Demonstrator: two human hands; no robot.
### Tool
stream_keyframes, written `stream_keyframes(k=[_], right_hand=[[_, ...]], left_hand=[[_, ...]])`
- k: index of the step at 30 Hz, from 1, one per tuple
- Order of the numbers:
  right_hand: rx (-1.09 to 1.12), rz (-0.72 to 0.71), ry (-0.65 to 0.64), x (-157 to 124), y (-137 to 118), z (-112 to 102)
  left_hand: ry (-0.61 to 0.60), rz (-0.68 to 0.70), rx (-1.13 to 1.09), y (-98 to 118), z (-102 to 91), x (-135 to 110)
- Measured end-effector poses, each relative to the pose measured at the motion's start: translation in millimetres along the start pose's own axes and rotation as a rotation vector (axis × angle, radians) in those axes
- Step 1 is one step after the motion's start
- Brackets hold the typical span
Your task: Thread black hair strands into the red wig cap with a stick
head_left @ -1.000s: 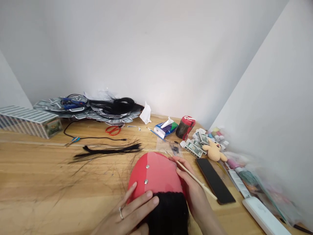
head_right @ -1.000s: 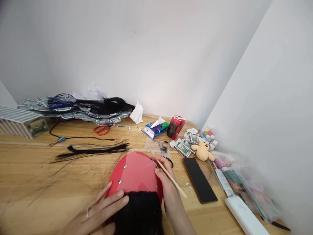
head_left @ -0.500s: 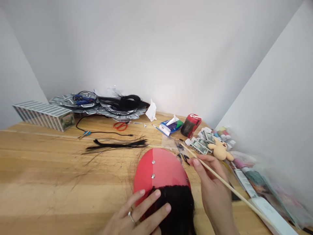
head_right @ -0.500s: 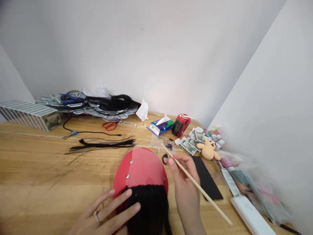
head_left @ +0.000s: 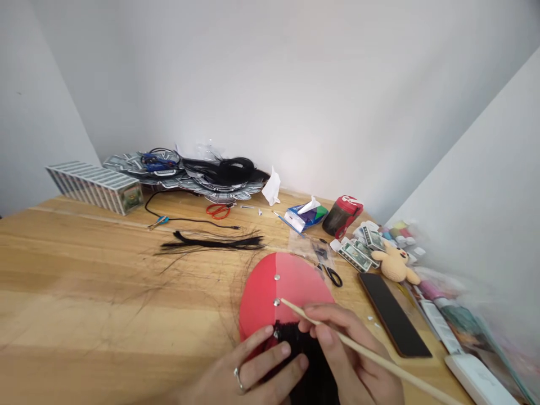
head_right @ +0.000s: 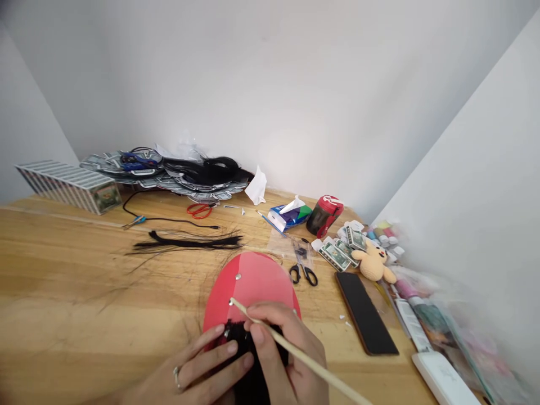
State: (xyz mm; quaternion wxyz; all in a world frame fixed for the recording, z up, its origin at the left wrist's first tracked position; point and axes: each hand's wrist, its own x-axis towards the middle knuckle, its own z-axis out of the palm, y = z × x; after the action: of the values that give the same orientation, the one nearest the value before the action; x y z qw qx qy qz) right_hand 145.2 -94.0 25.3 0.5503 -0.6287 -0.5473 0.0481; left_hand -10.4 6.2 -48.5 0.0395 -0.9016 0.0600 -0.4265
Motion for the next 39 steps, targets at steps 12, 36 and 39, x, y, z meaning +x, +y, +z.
stream_keyframes(k=[12,36,39], right_hand=[[0.055,0.032,0.047,-2.1,2.2,9.5],[0.180,-0.631,-1.056,-74.5,-20.5,103.3],[0.186,-0.626,-1.074,-80.6,-9.7,105.3]], left_hand=[[0.001,0.076,-0.138,-3.3,-0.3,-3.7],[-0.108,0.225,-0.094,-20.0,-3.8,-5.7],[-0.101,0.236,-0.084,-20.9,-5.6,-4.6]])
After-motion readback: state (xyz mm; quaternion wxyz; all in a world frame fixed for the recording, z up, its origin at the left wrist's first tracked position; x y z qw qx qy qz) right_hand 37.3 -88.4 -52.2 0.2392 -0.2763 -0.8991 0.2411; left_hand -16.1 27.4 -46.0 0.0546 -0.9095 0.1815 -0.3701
